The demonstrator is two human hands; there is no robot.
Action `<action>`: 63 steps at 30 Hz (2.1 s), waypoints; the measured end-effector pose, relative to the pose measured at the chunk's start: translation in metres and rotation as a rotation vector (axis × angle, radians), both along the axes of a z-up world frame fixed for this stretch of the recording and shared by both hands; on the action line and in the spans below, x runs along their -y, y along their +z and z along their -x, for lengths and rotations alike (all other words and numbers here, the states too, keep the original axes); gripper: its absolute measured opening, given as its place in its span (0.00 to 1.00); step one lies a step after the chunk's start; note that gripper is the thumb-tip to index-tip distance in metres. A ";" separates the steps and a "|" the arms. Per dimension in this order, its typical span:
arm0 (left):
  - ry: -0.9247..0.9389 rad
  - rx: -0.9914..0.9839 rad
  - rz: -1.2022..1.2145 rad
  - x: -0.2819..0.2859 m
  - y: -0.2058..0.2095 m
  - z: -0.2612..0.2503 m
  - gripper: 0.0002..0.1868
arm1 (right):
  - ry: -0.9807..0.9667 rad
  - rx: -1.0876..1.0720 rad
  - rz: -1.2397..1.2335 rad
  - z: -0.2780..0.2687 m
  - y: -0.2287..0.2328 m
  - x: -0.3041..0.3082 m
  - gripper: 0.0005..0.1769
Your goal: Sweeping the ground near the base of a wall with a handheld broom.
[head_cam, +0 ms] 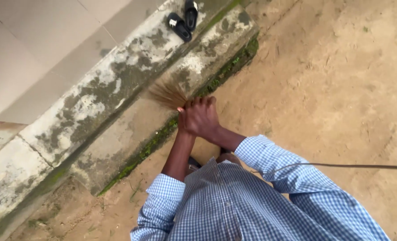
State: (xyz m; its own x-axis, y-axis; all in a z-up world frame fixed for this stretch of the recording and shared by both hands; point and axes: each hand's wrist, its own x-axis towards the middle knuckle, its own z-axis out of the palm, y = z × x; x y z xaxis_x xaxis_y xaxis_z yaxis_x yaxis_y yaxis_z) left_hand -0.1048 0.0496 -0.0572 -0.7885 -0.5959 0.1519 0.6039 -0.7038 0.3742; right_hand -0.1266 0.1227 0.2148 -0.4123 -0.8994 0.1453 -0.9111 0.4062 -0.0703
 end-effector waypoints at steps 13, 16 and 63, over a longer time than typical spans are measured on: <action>-0.042 0.218 -0.512 0.013 0.092 -0.057 0.21 | 0.271 0.437 0.178 0.003 0.010 0.025 0.33; -0.098 -0.030 -0.461 0.021 0.089 -0.058 0.23 | 0.239 0.398 0.275 0.001 0.015 0.035 0.36; 0.158 0.394 -0.526 0.074 0.157 -0.034 0.18 | 0.218 1.183 0.118 0.048 -0.019 0.112 0.32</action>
State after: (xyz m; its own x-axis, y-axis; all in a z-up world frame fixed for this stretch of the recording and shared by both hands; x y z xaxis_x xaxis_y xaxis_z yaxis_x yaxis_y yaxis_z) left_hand -0.0705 -0.0249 0.0996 -0.6232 -0.6244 -0.4709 0.6032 -0.7670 0.2188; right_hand -0.1749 0.0107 0.1962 -0.1872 -0.9732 -0.1338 -0.3071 0.1874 -0.9330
